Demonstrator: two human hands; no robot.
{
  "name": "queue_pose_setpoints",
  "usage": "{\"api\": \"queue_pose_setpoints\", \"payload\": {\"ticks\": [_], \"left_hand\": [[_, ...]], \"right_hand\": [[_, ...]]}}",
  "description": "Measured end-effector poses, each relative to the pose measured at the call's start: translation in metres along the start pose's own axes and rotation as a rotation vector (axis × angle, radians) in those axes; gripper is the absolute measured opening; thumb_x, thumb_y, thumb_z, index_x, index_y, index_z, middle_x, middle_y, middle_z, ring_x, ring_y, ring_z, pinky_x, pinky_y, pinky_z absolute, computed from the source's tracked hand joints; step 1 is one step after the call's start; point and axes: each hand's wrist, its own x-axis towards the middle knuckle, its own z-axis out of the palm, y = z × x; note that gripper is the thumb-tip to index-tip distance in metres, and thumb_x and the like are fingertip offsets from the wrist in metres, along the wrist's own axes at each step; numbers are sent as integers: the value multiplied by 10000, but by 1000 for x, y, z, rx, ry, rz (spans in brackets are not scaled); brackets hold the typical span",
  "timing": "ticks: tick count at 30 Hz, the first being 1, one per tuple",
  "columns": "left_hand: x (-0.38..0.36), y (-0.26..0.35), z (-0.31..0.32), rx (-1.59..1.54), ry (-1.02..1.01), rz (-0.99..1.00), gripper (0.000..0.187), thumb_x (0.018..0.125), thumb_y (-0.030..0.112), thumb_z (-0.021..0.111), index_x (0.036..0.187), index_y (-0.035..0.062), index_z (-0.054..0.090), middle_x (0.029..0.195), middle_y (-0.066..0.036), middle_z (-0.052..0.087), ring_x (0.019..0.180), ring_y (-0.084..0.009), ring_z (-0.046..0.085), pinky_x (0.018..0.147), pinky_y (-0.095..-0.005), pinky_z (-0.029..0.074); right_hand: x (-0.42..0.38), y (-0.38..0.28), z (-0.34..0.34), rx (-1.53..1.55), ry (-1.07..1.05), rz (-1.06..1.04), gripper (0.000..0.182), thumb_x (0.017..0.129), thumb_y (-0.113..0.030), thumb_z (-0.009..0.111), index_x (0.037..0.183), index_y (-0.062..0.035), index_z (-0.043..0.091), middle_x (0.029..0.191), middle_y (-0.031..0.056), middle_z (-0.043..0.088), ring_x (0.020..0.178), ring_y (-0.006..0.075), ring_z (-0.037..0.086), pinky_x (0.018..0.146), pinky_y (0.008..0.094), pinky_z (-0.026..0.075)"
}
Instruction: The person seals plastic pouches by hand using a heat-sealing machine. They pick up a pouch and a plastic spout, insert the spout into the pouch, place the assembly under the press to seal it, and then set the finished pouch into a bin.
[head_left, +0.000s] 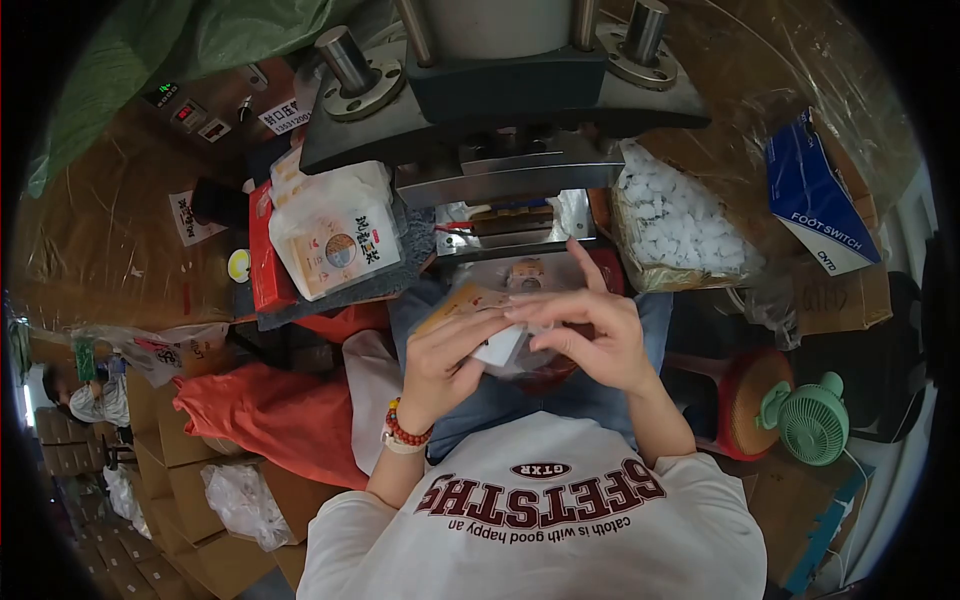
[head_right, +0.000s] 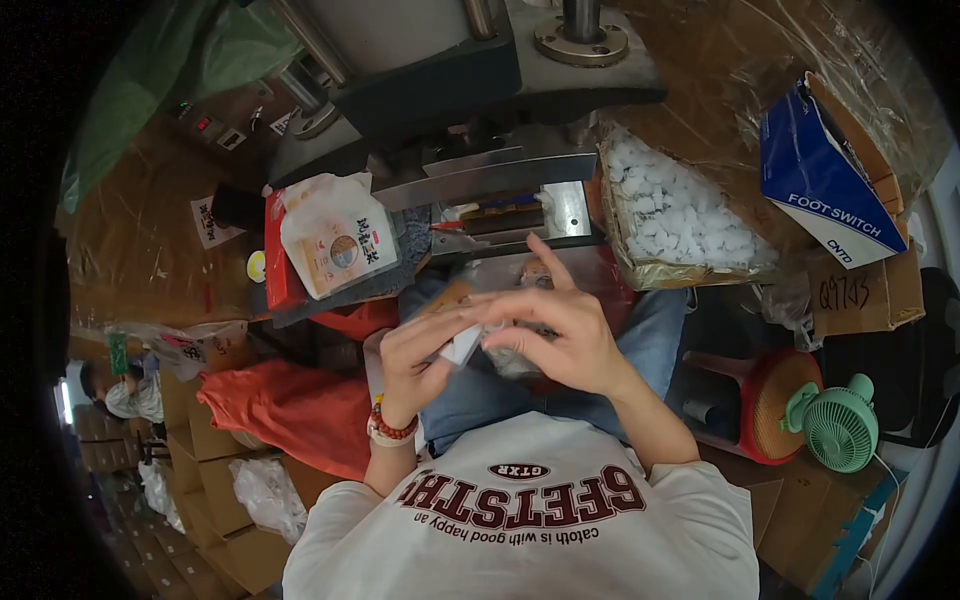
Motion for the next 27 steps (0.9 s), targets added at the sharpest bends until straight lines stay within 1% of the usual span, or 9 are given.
{"api": "queue_pose_setpoints", "payload": {"ticks": [3, 5, 9, 13, 18, 20, 24, 26, 27], "left_hand": [[-4, -23, 27, -239, -96, -331, 220, 806, -2, 641, 1017, 10, 702, 916, -133, 709, 791, -215, 695, 705, -279, 518], [-7, -36, 38, -304, -66, -294, 176, 863, 77, 663, 1020, 9, 702, 848, -118, 711, 732, -143, 678, 670, -245, 506], [-16, -45, 54, -511, -119, -515, 189, 894, 139, 664, 981, -24, 703, 824, -64, 713, 713, -80, 628, 648, -228, 494], [-10, -51, 66, -674, 24, -859, 245, 917, 198, 655, 923, -42, 707, 825, -49, 705, 715, -54, 604, 632, -216, 486], [40, -67, 54, -1007, 202, -893, 195, 894, 136, 664, 971, -42, 686, 911, -77, 699, 732, -100, 647, 641, -244, 501], [43, -79, 54, -1042, 178, -873, 206, 880, 131, 676, 991, -43, 674, 942, -96, 696, 755, -123, 659, 668, -254, 513], [45, -81, 53, -1097, 137, -954, 247, 865, 153, 695, 989, -57, 661, 963, -110, 696, 804, -140, 669, 714, -252, 523], [45, -84, 50, -1084, 84, -978, 253, 864, 169, 703, 989, -46, 656, 945, -97, 698, 785, -138, 663, 683, -255, 516], [46, -81, 34, -746, -29, -933, 274, 879, 218, 694, 993, -28, 655, 901, -66, 703, 770, -122, 649, 691, -255, 501]], "right_hand": [[-7, 24, 6, 88, 45, 244, 139, 844, -113, 664, 957, -46, 619, 892, 73, 730, 875, 183, 685, 1140, 502, 206], [-12, 32, 5, 117, 75, 367, 152, 853, -124, 661, 973, -50, 604, 865, 60, 732, 875, 187, 679, 1138, 492, 202], [-13, 41, -5, 25, -25, 406, 233, 838, -144, 680, 1028, -38, 596, 983, 96, 712, 975, 218, 652, 1096, 447, 287], [-3, 39, -20, -389, 363, 206, 296, 837, -68, 672, 1113, -5, 586, 1219, 124, 588, 1049, 224, 596, 962, 315, 420], [11, 52, -74, -849, 494, 242, 219, 835, -58, 648, 1045, -4, 621, 1023, 128, 638, 970, 288, 598, 850, 353, 457], [-6, 92, -80, -1161, 207, 496, 209, 832, -74, 639, 1031, -9, 639, 961, 152, 629, 911, 341, 581, 806, 391, 458], [-16, 107, -79, -1060, 176, 538, 248, 832, -89, 629, 1071, -23, 632, 950, 164, 621, 911, 360, 561, 785, 416, 454], [-13, 105, -83, -1158, 190, 250, 258, 859, -83, 604, 1109, -16, 611, 907, 157, 608, 882, 344, 565, 789, 385, 461], [-11, 100, -84, -1160, 185, 247, 258, 859, -83, 604, 1109, -16, 611, 907, 157, 608, 882, 344, 565, 789, 385, 461]]}}
